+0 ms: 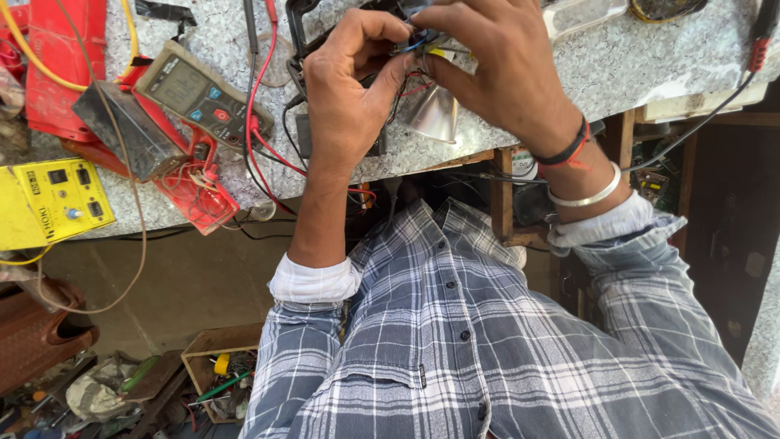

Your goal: The person solders wires to a small circuit board, then assembles a red handheld device by inserting the board and securing the casing with a screwdriver. They test the device by pressing a button and use pliers to adjust internal components.

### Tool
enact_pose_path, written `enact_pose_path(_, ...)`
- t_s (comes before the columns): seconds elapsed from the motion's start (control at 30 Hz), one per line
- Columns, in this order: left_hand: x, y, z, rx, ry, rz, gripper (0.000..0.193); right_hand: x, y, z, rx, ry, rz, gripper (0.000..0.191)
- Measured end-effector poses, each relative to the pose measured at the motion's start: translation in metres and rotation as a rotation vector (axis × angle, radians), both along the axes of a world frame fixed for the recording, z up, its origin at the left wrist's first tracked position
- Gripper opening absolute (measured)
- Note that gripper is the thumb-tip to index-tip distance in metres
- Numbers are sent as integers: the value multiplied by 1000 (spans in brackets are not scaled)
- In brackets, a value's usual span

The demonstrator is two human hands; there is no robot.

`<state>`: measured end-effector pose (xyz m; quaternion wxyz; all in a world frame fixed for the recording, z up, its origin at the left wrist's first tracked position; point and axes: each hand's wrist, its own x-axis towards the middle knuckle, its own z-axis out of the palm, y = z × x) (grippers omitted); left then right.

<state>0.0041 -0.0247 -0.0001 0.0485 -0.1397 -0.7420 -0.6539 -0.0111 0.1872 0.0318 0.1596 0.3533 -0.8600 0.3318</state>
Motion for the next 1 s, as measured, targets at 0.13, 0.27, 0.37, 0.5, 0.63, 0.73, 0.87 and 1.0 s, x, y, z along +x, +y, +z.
enact_pose_path(0.13, 0, -3, -4, 86, -71, -18, 19, -9, -5, -6, -87, -149, 13, 28)
enact_pose_path(0.27, 1, -5, -7, 117, -38, -60, 25, -8, -1, -17, -164, -221, 9, 21)
enact_pose_path(0.37, 2, -5, -8, 69, -35, -60, 34, -6, 1, -23, -174, -167, 8, 20)
enact_pose_path(0.5, 3, -4, -8, 22, 2, -56, 47, -6, 4, -26, -225, -177, 26, 15)
enact_pose_path(0.63, 1, -2, -9, -10, -10, -17, 48, -7, 6, -27, -212, -189, 2, 8)
enact_pose_path(0.73, -1, -2, -9, -1, -18, 14, 50, -6, 7, -27, -236, -240, -23, 5)
enact_pose_path(0.87, -1, -3, -8, -20, -2, 24, 38, -6, 6, -24, -237, -197, -16, 4)
enact_pose_path(1.0, -1, -4, -6, 12, 30, -4, 28, -6, 4, -16, -231, -274, -27, 5)
